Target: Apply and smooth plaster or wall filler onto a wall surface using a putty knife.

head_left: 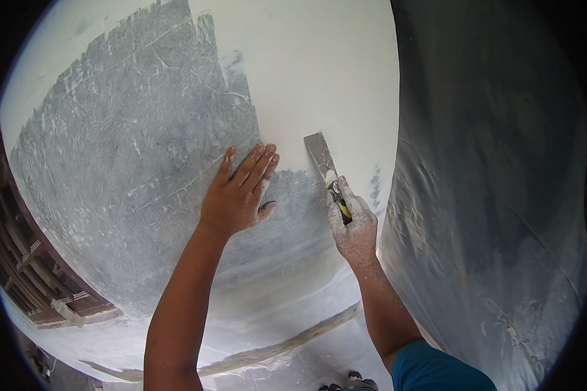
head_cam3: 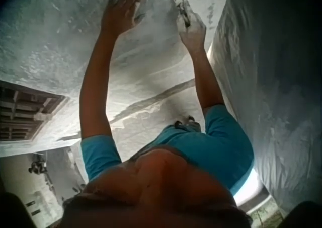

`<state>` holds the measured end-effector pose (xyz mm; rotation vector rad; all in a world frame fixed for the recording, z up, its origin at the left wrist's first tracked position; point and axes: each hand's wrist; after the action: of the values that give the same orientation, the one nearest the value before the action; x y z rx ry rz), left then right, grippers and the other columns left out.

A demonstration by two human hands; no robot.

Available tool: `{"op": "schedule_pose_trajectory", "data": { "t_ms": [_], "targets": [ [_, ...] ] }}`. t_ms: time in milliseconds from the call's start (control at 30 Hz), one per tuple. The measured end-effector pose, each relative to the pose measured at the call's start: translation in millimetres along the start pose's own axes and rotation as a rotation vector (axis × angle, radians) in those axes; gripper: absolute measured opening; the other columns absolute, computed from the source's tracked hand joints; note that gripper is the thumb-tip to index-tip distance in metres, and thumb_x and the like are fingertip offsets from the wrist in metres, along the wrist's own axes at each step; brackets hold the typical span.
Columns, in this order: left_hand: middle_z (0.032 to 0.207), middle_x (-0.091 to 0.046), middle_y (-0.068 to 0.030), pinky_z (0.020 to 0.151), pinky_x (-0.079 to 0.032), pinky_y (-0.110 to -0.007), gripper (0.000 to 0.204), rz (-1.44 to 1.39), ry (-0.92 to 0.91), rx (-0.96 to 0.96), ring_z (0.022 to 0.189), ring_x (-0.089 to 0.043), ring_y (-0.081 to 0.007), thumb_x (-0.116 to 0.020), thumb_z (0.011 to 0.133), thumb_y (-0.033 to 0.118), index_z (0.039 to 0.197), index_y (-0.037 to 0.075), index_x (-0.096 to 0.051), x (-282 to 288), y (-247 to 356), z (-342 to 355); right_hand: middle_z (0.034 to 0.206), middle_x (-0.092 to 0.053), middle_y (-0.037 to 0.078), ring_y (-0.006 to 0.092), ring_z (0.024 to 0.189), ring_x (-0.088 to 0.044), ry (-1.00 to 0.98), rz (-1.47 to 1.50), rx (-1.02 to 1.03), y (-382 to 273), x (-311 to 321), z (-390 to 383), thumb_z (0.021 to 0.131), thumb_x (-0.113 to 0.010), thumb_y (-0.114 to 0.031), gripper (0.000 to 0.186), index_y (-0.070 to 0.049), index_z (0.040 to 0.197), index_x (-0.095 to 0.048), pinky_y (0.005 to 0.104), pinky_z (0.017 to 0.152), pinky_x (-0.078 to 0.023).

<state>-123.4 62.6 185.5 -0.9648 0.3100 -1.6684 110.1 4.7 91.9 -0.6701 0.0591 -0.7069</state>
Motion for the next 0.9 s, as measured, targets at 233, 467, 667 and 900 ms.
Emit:
{"op": "schedule_pose_trajectory", "data": {
  "t_ms": [233, 467, 667, 900],
  "targets": [
    [0.16, -0.036, -0.003, 0.124, -0.02, -0.054, 0.1, -0.027, 0.007, 0.002, 0.148, -0.033, -0.0184, -0.079, 0.068, 0.052, 0.153, 0.015, -0.041, -3, 1, 0, 0.095, -0.065, 0.019, 0.0316, 0.083, -0.067, 0.029, -0.062, 0.02, -6, -6, 13, 0.091, -0.065, -0.01, 0.055, -0.005, 0.144, -0.053, 0.0408, 0.077, -0.055],
    [0.16, -0.036, -0.0032, 0.124, -0.021, -0.055, 0.099, -0.033, 0.023, -0.001, 0.147, -0.034, -0.0186, -0.078, 0.068, 0.051, 0.153, 0.014, -0.041, -1, 1, 0, 0.094, -0.065, 0.019, 0.0328, 0.083, -0.067, -0.027, -0.051, -0.044, 10, -8, -29, 0.09, -0.065, -0.011, 0.056, -0.003, 0.144, -0.053, 0.0405, 0.078, -0.054],
    [0.16, -0.036, -0.003, 0.123, -0.021, -0.055, 0.098, -0.024, 0.008, 0.001, 0.147, -0.034, -0.019, -0.077, 0.07, 0.052, 0.153, 0.014, -0.041, 1, 1, -1, 0.099, -0.068, 0.02, 0.0299, 0.086, -0.069, -0.019, -0.013, -0.045, -5, -8, -19, 0.09, -0.066, -0.007, 0.052, -0.002, 0.141, -0.056, 0.0366, 0.081, -0.055],
    [0.161, -0.035, -0.0028, 0.124, -0.021, -0.054, 0.098, -0.021, 0.02, -0.002, 0.148, -0.033, -0.0187, -0.077, 0.07, 0.052, 0.153, 0.014, -0.041, -3, 3, 1, 0.101, -0.068, 0.02, 0.0299, 0.086, -0.069, 0.069, -0.018, 0.13, 12, -17, -37, 0.09, -0.066, -0.006, 0.052, -0.001, 0.141, -0.055, 0.036, 0.081, -0.054]
  ]
}}
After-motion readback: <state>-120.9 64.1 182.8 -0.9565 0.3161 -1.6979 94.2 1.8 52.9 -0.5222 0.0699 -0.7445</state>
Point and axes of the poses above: each hand's wrist, its own z-axis towards the middle knuckle, its own x-axis out of the back of the hand, y = z × x
